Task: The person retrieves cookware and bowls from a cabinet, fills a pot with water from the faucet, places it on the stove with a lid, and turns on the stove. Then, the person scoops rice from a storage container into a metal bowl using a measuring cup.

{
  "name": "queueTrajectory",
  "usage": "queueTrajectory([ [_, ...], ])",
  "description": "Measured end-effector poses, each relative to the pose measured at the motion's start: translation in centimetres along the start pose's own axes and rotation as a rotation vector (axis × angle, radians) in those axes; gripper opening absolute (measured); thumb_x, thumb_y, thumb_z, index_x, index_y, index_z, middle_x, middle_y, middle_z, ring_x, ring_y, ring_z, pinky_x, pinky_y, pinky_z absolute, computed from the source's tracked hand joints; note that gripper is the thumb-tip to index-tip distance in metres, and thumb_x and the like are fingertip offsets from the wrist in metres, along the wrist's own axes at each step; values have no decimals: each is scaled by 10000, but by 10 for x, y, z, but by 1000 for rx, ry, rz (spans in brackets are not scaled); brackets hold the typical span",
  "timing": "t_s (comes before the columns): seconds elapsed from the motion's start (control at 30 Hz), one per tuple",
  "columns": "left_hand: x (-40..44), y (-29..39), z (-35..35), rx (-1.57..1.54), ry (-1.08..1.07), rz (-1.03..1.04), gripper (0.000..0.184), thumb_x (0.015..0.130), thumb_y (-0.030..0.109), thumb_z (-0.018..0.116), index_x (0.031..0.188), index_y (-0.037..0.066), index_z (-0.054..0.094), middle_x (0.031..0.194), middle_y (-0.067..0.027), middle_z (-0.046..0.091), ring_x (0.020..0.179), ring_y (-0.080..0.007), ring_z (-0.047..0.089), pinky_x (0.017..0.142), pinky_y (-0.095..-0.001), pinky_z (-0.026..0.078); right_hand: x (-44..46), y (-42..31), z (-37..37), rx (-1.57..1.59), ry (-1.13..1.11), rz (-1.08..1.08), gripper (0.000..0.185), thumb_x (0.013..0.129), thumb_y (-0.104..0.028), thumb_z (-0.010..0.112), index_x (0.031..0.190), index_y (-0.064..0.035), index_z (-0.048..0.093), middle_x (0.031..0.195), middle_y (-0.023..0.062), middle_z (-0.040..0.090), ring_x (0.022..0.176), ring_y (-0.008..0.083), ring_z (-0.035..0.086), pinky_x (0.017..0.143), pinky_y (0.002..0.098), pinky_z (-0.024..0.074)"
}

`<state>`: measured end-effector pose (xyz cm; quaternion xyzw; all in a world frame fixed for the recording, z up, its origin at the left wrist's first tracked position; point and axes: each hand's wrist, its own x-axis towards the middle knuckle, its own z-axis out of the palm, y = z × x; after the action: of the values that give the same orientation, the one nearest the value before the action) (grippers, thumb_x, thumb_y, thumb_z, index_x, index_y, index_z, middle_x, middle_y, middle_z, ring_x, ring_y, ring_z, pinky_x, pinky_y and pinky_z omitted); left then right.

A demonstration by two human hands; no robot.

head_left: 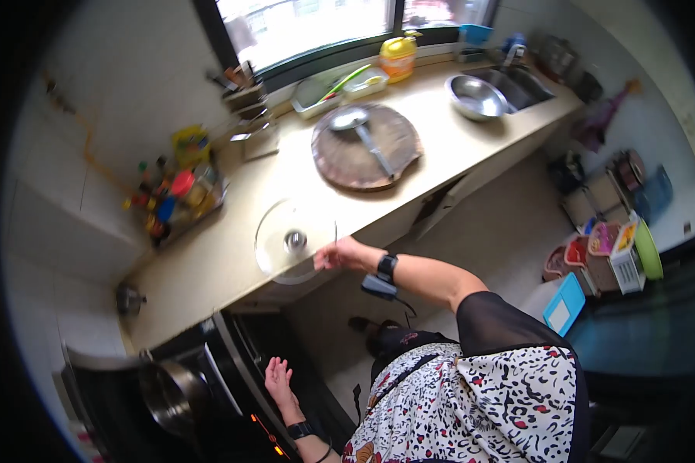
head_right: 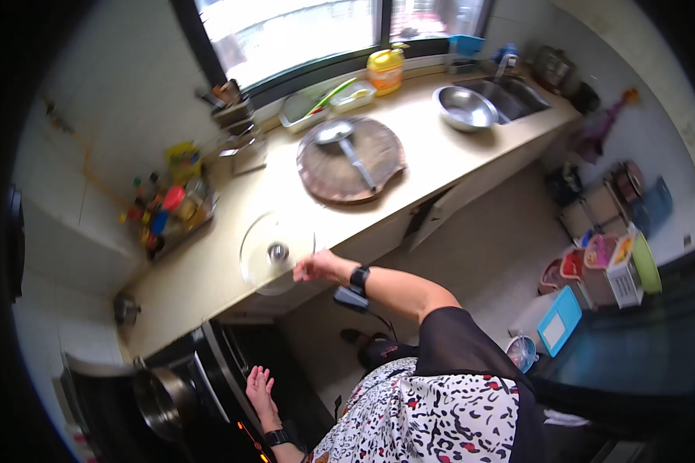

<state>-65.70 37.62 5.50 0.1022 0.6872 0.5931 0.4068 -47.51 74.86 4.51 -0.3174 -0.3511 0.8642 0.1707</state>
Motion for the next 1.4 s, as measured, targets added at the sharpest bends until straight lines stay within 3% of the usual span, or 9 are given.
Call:
queueTrajectory([
  [0.23,19,17,110,-217,-601,-179,959,801,496,635,1436,-7,123,1450,-240,243,1243,-403,409,976,-450,422,-196,-19,-57,-77,-85,25,208,884,-107,557,999,47,639,906,142,692,808,240,692,621,263,520],
  [0.33,7,35,176,-326,-915,-258,986,772,538,633,1434,2,138,1458,-234,235,1252,-417,391,1009,-490,386,-262,-25,-89,-47,-75,-9,243,898,-123,530,1035,53,626,937,139,690,832,231,690,653,252,509],
  [0.5,-41,66,316,-408,-1161,-403,692,876,172,597,1421,13,202,1417,-255,304,1251,-461,380,1015,-512,385,-350,-32,-176,0,14,-188,336,880,-157,575,1101,95,588,991,160,679,857,230,680,690,260,511],
  [0.6,-63,59,411,-351,-1292,-449,678,870,115,580,1422,13,199,1401,-281,312,1227,-459,412,997,-514,405,-405,-48,-236,50,110,-239,361,869,-157,592,1115,107,575,995,166,677,859,228,678,700,262,511],
  [0.77,-111,31,574,-260,-1347,-535,616,862,93,571,1391,-13,274,1357,-298,373,1200,-436,454,958,-508,447,-499,-82,-351,120,212,-341,360,861,-147,589,1116,107,573,1030,193,659,878,250,675,756,296,532],
  [0.87,-139,22,679,-219,-1429,-611,611,860,97,578,1386,-14,288,1354,-285,389,1196,-422,466,947,-497,461,-560,-111,-405,139,300,-398,320,844,-158,614,1073,65,623,990,158,679,811,169,662,674,241,517],
  [1.0,-167,14,789,-108,-1538,-682,668,840,135,613,1403,15,276,1377,-261,377,1218,-415,447,949,-495,454,-623,-147,-470,165,336,-440,363,848,-175,606,1097,89,597,1007,187,668,875,236,676,699,254,526],
  [1.2,-195,12,935,-24,-1675,-724,775,797,191,659,1442,102,239,1383,-229,385,1241,-439,409,984,-542,392,-651,-197,-561,193,399,-522,353,838,-143,595,1096,98,590,1009,205,662,883,277,677,719,275,526],
  [1.4,-172,-9,1067,-147,-1688,-727,797,742,116,619,1442,91,239,1342,-239,429,1207,-435,451,953,-505,440,-650,-275,-675,156,415,-472,344,830,-158,603,1074,84,610,1006,202,665,877,273,679,663,253,507],
])
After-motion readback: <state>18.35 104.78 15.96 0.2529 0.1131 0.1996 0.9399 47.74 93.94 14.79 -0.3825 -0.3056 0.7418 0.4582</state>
